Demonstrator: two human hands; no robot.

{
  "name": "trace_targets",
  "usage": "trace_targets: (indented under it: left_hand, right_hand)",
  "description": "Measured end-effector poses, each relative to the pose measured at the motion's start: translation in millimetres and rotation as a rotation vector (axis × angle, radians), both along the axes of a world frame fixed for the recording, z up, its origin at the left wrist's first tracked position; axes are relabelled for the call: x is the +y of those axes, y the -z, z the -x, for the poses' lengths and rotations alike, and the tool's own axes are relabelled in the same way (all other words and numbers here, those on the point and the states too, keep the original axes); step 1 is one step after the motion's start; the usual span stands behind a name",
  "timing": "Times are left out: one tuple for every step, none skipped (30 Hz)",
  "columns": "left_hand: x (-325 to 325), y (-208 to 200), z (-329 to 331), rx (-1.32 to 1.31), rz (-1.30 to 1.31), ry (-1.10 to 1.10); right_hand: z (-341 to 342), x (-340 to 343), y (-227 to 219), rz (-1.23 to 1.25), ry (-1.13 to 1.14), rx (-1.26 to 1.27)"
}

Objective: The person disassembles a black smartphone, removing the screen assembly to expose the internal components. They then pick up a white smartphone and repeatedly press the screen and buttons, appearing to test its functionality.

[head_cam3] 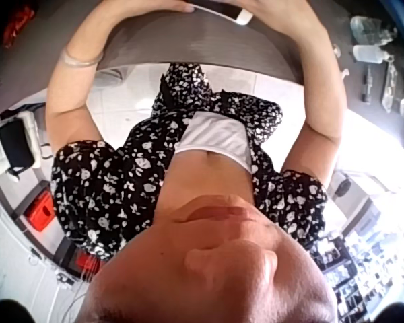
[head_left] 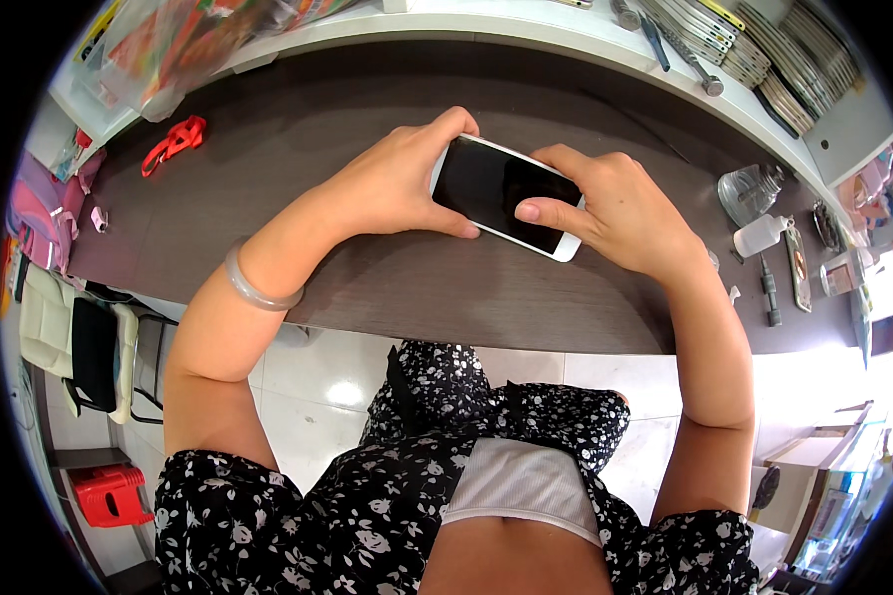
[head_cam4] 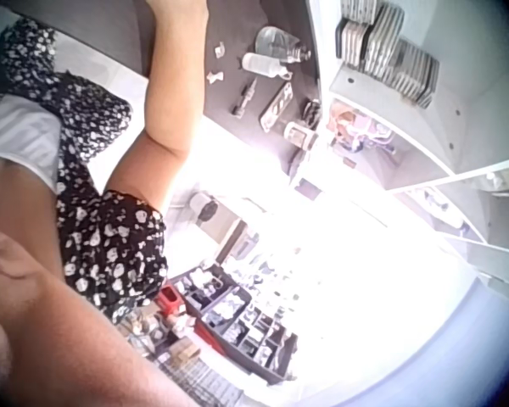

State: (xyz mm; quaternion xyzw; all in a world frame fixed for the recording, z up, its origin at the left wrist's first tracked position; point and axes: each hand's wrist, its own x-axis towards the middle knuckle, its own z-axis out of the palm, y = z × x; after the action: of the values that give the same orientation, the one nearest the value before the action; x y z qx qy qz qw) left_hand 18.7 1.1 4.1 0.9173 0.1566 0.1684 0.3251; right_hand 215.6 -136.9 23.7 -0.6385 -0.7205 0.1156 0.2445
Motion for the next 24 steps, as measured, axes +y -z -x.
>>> trace_targets:
  left_hand:
    - [0.3, 0.8, 0.2, 0.001, -0.004, 0.001]
    - [0.8, 1.4, 0.4, 0.001, -0.008, 0.002]
    - [1.2, 1.7, 0.4, 0.001, -0.012, 0.003]
    - [1.4, 1.6, 0.3, 0.002, -0.009, 0.004]
    - [1.5, 1.5, 0.1, 0.002, -0.005, 0.004]
    - [1.5, 1.4, -0.1, 0.003, -0.002, 0.006]
    - [1.6, 1.4, -0.1, 0.0, -0.005, 0.007]
    - [1.8, 1.5, 0.1, -0.003, -0.007, 0.009]
    - [2.0, 1.8, 0.1, -0.006, -0.01, 0.011]
    - [2.2, 2.1, 0.1, -0.006, -0.01, 0.011]
    - [2.3, 2.3, 0.0, -0.005, -0.009, 0.01]
    - [2.4, 2.3, -0.1, -0.004, -0.009, 0.01]
    - [2.4, 2.1, 0.0, -0.001, -0.009, 0.009]
    - [2.2, 1.8, 0.1, 0.003, -0.009, 0.008]
    - [2.1, 1.8, 0.2, 0.006, -0.008, 0.007]
    - [2.1, 1.9, 0.1, 0.004, -0.01, 0.01]
    - [2.3, 2.0, -0.1, 0.003, -0.012, 0.012]
    - [2.4, 2.1, -0.1, 0.001, -0.015, 0.014]
    - [2.8, 2.7, 0.0, -0.004, -0.021, 0.016]
    - [3.4, 3.6, 0.2, -0.008, -0.028, 0.017]
    - [3.7, 4.0, 0.2, -0.012, -0.035, 0.02]
    - [3.6, 3.6, 0.1, -0.011, -0.035, 0.018]
    - [3.3, 3.2, 0.0, -0.009, -0.036, 0.018]
    - [3.1, 3.0, -0.1, -0.007, -0.037, 0.017]
  right_hand:
    - [-0.2, 0.1, 0.3, -0.002, 0.001, 0.0]
    - [0.0, 0.0, -0.2, 0.004, 0.0, 0.006]
    - [0.3, -0.3, -1.1, 0.01, -0.001, 0.011]
    - [0.4, -0.4, -1.7, 0.016, -0.002, 0.017]
    - [0.2, -0.2, -1.6, 0.015, -0.003, 0.012]
    - [-0.3, -0.1, -1.5, 0.013, -0.004, 0.007]
    - [-0.6, 0.0, -1.5, 0.011, -0.005, 0.003]
    - [-0.4, -0.1, -1.8, 0.008, -0.005, -0.001]
    - [0.0, 0.0, -2.3, 0.006, -0.005, -0.004]
    - [0.2, 0.0, -2.5, 0.004, -0.005, -0.007]
    - [0.2, -0.1, -2.5, 0.005, -0.005, -0.005]
    - [0.2, -0.3, -2.6, 0.005, -0.005, -0.003]
    - [0.1, -0.4, -2.7, 0.006, -0.005, 0.0]
    - [-0.1, -0.3, -2.5, 0.005, -0.005, 0.002]
    - [-0.4, 0.1, -2.0, 0.004, -0.005, 0.004]
    - [-0.6, 0.4, -1.6, 0.004, -0.005, 0.005]
    - [-1.0, 0.4, -1.3, 0.004, -0.005, 0.006]
    - [-1.3, 0.4, -1.1, 0.004, -0.006, 0.006]
    - [-1.5, 0.4, -1.0, 0.004, -0.007, 0.006]
    - [-1.4, 0.5, -1.1, 0.005, -0.007, 0.008]
    - [-1.4, 0.6, -1.2, 0.006, -0.008, 0.01]
    - [-1.5, 0.6, -1.3, 0.007, -0.008, 0.013]
    - [-1.8, 0.6, -1.3, 0.004, -0.011, 0.012]
    - [-2.2, 0.7, -1.1, 0.001, -0.013, 0.011]
